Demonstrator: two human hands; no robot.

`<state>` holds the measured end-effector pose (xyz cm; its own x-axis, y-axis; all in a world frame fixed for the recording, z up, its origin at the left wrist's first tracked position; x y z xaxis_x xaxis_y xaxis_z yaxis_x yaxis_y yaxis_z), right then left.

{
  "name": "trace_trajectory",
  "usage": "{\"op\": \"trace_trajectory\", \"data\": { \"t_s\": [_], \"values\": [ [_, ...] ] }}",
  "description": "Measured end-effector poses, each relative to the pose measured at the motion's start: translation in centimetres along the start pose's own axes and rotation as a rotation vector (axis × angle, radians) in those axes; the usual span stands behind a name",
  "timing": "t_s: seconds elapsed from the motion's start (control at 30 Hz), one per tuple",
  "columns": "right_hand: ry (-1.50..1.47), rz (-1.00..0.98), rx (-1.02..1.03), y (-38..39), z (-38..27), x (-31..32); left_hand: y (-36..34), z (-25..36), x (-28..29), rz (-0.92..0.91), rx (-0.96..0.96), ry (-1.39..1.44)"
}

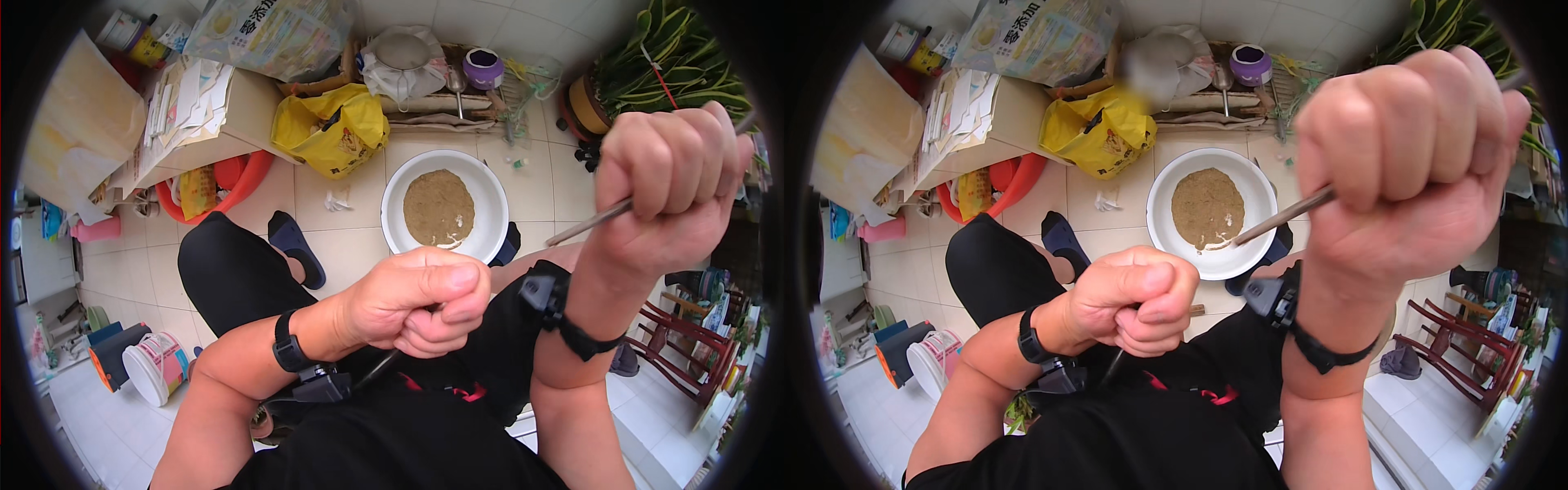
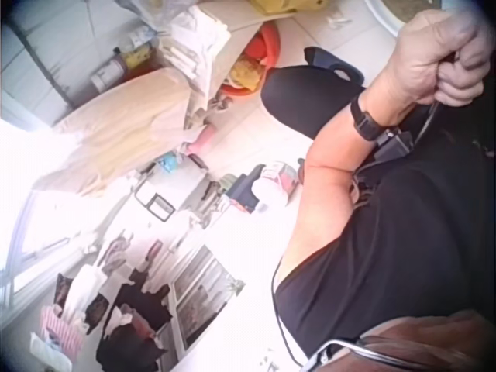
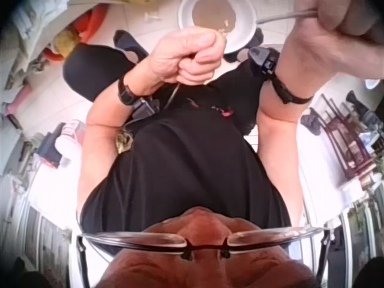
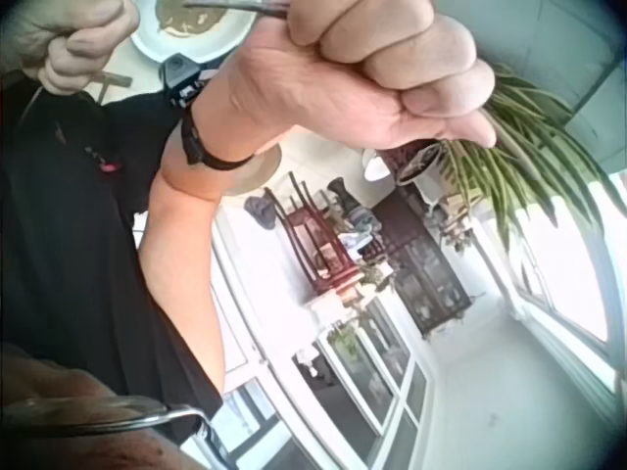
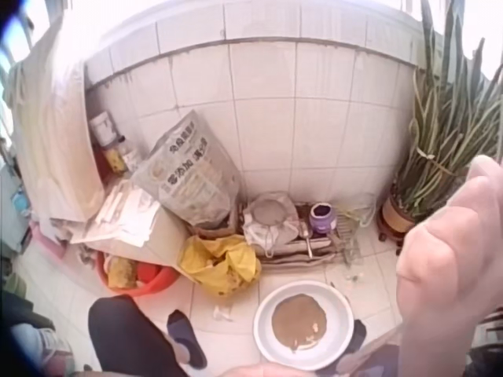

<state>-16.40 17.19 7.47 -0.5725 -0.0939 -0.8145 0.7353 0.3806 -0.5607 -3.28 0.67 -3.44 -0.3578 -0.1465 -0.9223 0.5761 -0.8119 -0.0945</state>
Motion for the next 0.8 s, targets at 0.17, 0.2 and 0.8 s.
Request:
{"op": "trace_trajectory", "data": {
  "t_s": [0.17,0.2,0.8],
  "values": [
    [0.161,0.027,-0.006,1.2,2.6,-0.5,0.1,1.5,0.1,0.169,0.020,-0.103],
    [0.229,0.032,0.039,1.2,2.5,-0.7,0.1,2.1,-0.4,0.322,0.014,-0.266],
    [0.402,0.074,0.019,1.8,5.0,0.1,0.4,2.6,0.0,0.464,-0.104,-0.238]
  ]
}}
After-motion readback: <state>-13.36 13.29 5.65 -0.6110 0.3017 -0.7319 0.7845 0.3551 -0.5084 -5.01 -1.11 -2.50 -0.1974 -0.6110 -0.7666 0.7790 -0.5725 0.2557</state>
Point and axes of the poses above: each hand's wrist, its own y-axis away from the middle knuckle, its own x-axis out of the back of the hand, z = x × y, the point moved 2 cm from there along -y, towards the middle knuckle, and after that the axes turned 14 degrees about -y, right-handed, at the moved point
